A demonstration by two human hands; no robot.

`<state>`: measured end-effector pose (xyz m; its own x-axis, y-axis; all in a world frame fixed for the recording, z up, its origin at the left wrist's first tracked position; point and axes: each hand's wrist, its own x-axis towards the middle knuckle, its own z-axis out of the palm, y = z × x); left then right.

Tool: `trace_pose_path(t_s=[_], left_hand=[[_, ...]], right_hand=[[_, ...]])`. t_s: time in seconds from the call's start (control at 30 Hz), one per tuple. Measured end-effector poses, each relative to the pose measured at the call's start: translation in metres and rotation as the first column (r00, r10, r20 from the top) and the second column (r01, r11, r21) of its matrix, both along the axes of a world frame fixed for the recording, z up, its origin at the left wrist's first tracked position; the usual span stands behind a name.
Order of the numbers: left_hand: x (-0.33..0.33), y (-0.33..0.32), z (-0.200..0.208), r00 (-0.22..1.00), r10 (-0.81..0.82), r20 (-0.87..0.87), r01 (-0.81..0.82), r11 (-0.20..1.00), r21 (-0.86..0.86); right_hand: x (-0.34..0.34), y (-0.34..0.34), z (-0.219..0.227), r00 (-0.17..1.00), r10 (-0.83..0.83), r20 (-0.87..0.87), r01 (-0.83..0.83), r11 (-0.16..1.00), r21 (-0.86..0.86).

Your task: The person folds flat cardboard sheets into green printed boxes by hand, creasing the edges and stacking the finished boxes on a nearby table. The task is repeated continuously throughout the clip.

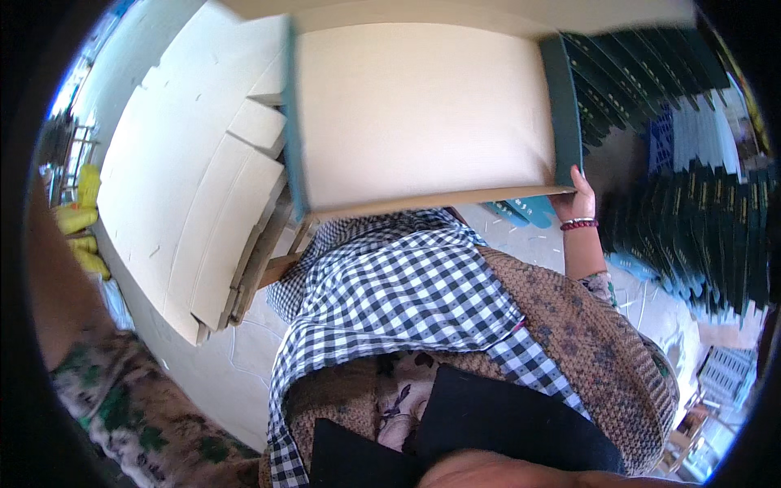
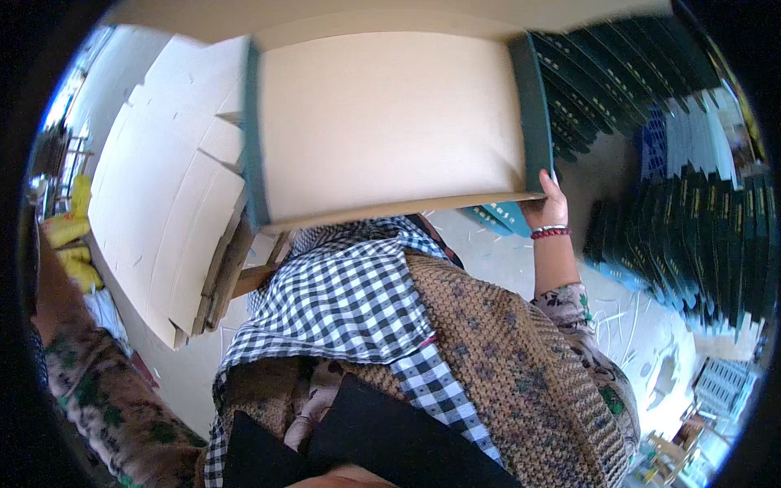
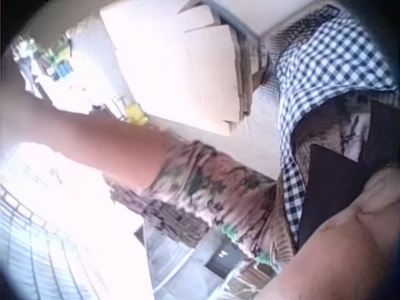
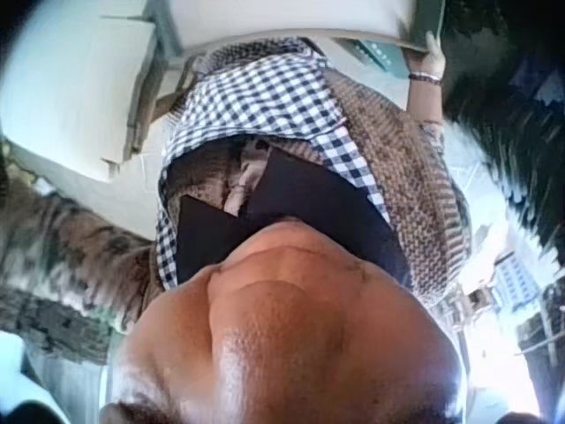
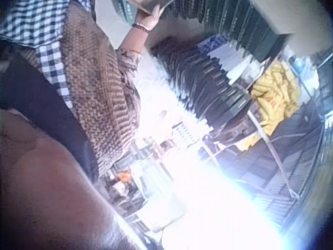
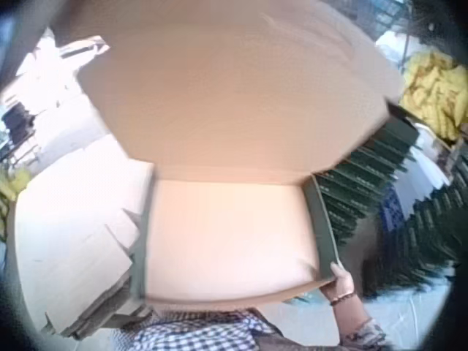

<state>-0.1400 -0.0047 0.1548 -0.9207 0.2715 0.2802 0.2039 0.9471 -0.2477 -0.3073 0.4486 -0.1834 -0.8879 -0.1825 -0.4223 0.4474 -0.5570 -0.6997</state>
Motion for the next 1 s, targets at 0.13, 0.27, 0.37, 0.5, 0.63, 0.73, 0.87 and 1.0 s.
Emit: trace_pose_path(t_s=[0.13, 0.27, 0.37, 0.5, 0.63, 0.73, 0.87, 1.0], left_hand=[[-0.076, 0.078, -0.079, 0.911, -0.334, 0.244, 0.285, 0.934, 0.214], [-0.055, 0.127, -0.216, 0.915, -0.278, 0.292, 0.174, 0.925, 0.338], [-0.044, 0.113, -0.316, 0.762, -0.312, 0.568, 0.068, 0.910, 0.409], [-0.060, 0.091, -0.343, 0.624, -0.277, 0.731, 0.065, 0.950, 0.305], [-0.086, 0.105, -0.351, 0.677, -0.297, 0.673, 0.047, 0.930, 0.364], [-0.081, 0.104, -0.365, 0.734, -0.272, 0.622, 0.030, 0.929, 0.370], [-0.004, 0.050, -0.281, 0.841, -0.243, 0.483, -0.030, 0.871, 0.490], [0.095, -0.058, -0.220, 0.810, 0.584, 0.063, -0.391, 0.456, 0.800]], right_hand=[[0.050, 0.071, -0.058, 0.921, -0.284, 0.265, 0.295, 0.956, 0.000], [0.079, 0.132, -0.120, 0.879, -0.348, 0.326, 0.362, 0.932, 0.020], [0.112, 0.151, -0.156, 0.850, -0.410, 0.331, 0.372, 0.912, 0.174], [0.123, 0.162, -0.186, 0.830, -0.461, 0.314, 0.342, 0.866, 0.366], [0.099, 0.168, -0.209, 0.861, -0.441, 0.255, 0.240, 0.793, 0.559], [0.081, 0.169, -0.227, 0.917, -0.326, 0.230, 0.094, 0.737, 0.669], [0.090, 0.137, -0.250, 0.890, -0.013, 0.455, -0.352, 0.613, 0.707], [0.063, 0.008, -0.186, 0.208, 0.849, 0.485, -0.463, -0.351, 0.814]])
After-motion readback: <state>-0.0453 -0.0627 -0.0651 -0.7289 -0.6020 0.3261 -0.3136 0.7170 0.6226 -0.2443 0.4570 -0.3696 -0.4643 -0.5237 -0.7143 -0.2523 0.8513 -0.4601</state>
